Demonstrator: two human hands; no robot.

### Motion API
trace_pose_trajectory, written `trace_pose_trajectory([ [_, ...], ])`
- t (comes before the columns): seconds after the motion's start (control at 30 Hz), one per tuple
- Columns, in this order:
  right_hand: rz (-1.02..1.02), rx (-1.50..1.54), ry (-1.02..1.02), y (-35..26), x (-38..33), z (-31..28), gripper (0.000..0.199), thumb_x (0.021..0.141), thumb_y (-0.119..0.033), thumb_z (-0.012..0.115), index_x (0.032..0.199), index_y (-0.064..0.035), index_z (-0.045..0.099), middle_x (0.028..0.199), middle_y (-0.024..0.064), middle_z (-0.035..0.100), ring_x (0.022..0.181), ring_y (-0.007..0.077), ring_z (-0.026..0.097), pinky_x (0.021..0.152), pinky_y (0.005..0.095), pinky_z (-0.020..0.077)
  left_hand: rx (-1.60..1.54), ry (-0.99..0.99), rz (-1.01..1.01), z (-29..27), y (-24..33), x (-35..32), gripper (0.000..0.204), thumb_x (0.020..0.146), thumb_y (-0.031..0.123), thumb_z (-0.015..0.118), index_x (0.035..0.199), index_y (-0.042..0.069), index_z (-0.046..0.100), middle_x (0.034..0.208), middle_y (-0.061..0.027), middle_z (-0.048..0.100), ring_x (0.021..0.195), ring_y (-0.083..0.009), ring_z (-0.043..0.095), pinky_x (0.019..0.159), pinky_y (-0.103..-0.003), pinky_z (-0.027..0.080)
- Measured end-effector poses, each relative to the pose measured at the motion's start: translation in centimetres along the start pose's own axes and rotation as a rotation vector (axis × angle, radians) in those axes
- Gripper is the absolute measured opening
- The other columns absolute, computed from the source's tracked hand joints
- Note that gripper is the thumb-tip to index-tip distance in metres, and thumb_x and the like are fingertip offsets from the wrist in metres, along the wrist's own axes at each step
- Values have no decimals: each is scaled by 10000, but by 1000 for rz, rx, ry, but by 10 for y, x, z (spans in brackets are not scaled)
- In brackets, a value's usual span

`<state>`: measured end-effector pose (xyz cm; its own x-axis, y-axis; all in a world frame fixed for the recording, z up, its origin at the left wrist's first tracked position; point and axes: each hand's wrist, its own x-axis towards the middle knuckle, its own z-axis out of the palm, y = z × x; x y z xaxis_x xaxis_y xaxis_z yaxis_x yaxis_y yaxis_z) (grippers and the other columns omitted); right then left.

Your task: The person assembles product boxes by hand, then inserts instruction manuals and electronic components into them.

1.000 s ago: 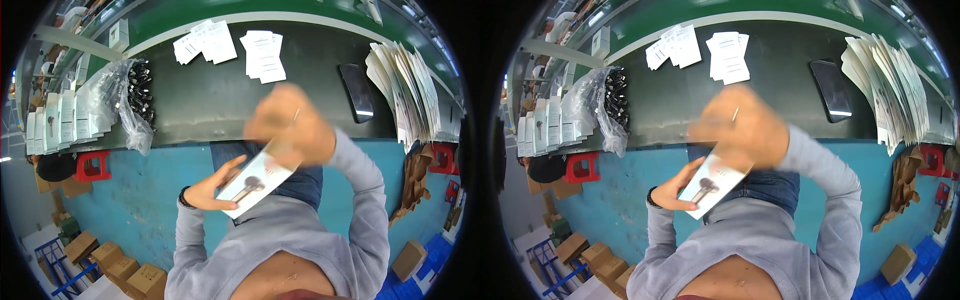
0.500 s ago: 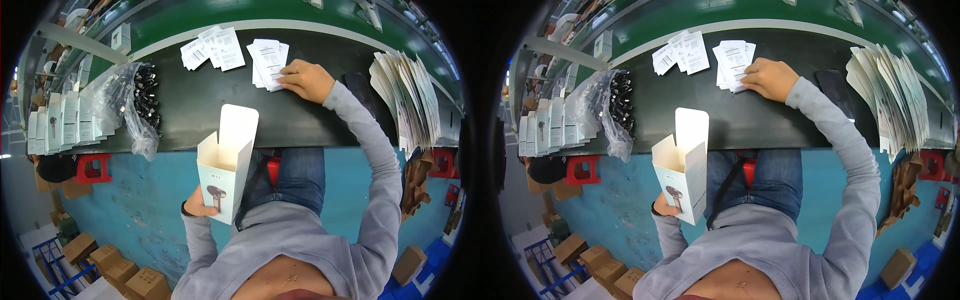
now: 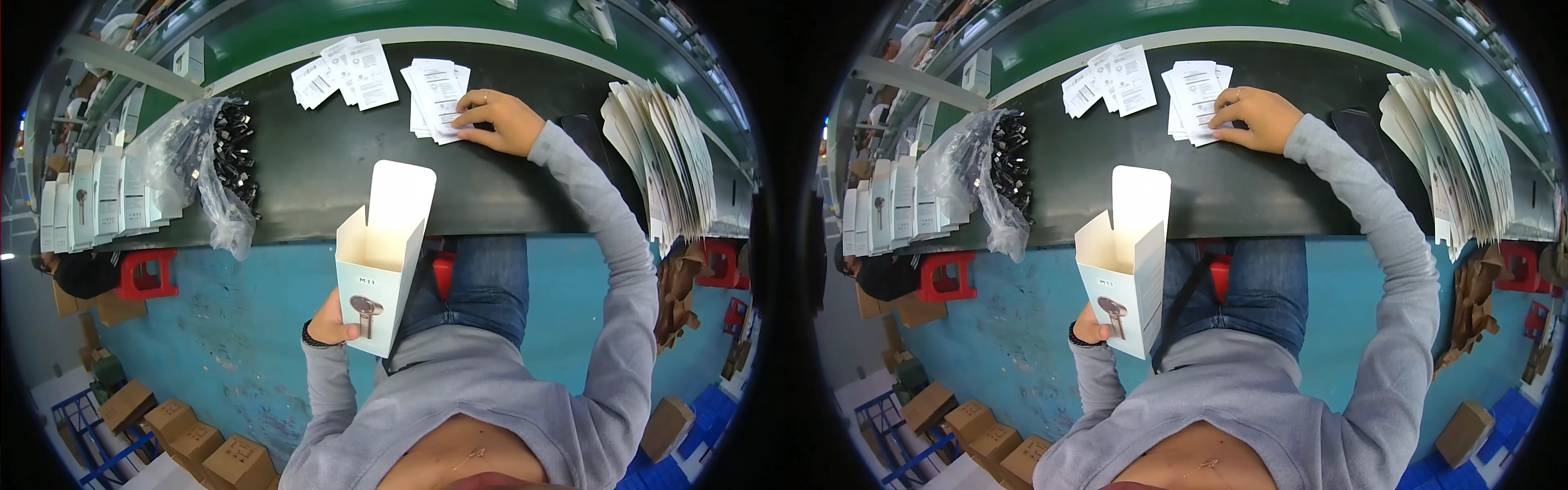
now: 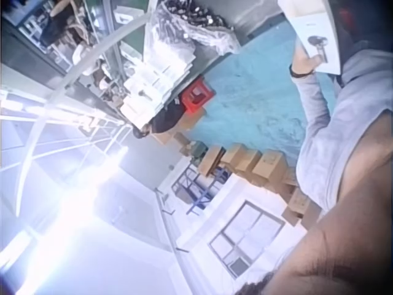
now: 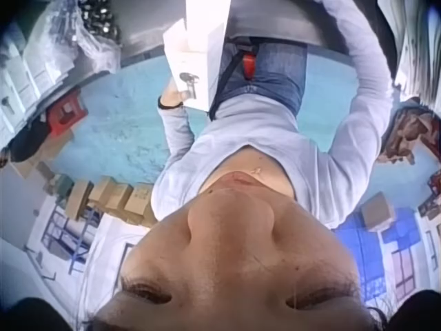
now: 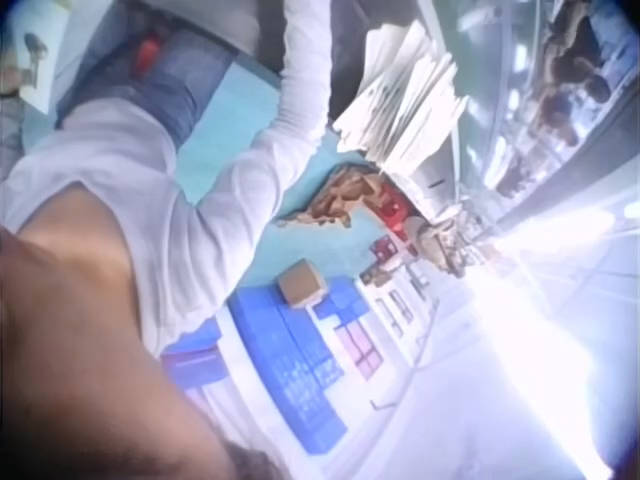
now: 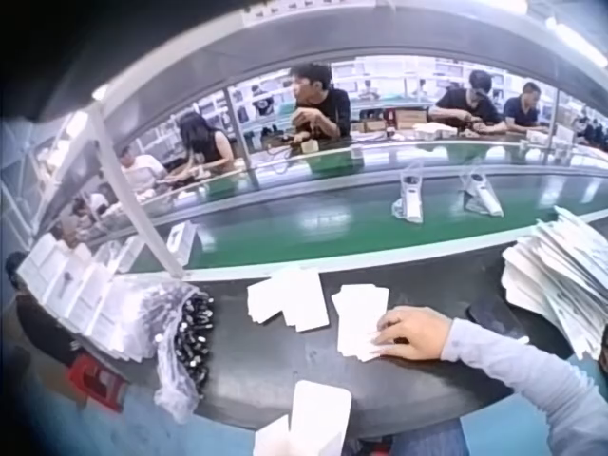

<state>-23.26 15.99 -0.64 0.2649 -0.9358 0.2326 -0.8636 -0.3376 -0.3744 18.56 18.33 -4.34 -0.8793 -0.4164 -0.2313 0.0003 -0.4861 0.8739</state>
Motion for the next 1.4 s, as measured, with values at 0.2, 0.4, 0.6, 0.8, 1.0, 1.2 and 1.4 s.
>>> trace_pose_trajectory([
  [0.2,-14,-184,470,-30,1,-23,185,788,-54,606,973,-47,621,940,115,632,732,224,647,632,286,509,105,110,63,22,21,18,850,708,270,740,1336,23,223,1177,-125,520,1100,-199,497,955,-348,342],
  [0.4,279,601,639,-109,-14,-86,179,843,-20,580,1017,-11,619,869,75,646,761,141,643,519,197,458,282,157,150,27,20,32,799,683,146,735,1295,46,231,1121,-138,538,1067,-212,513,933,-347,356],
  [0.6,194,739,406,-122,-23,-93,139,840,-14,578,965,12,634,848,104,631,605,103,582,526,194,451,275,116,172,34,18,35,812,667,151,745,1290,44,237,1138,-139,522,1075,-204,499,934,-345,351],
  [0.8,160,602,150,-121,-15,-93,120,814,14,565,898,16,650,741,77,642,539,89,580,501,191,450,276,130,161,35,19,29,815,655,169,756,1284,39,255,1174,-144,497,1111,-214,472,940,-345,340],
  [1.0,-134,388,16,-119,6,-67,164,757,-67,638,917,-36,659,696,106,628,521,182,581,498,246,446,387,126,117,30,18,29,807,632,187,778,1265,36,300,1190,-140,487,1137,-222,449,950,-350,327],
  [1.2,-239,286,129,-140,39,-36,364,710,-257,719,1012,-74,632,771,75,574,639,211,550,568,292,434,281,176,124,22,12,19,824,644,190,770,1279,40,268,1199,-145,484,1149,-219,444,951,-349,333],
  [1.4,-37,254,264,-125,173,61,239,783,-205,591,959,-50,639,803,133,637,755,282,611,678,373,482,193,357,208,13,1,-12,823,671,166,743,1297,45,222,1238,-151,461,1176,-229,429,967,-355,325],
])
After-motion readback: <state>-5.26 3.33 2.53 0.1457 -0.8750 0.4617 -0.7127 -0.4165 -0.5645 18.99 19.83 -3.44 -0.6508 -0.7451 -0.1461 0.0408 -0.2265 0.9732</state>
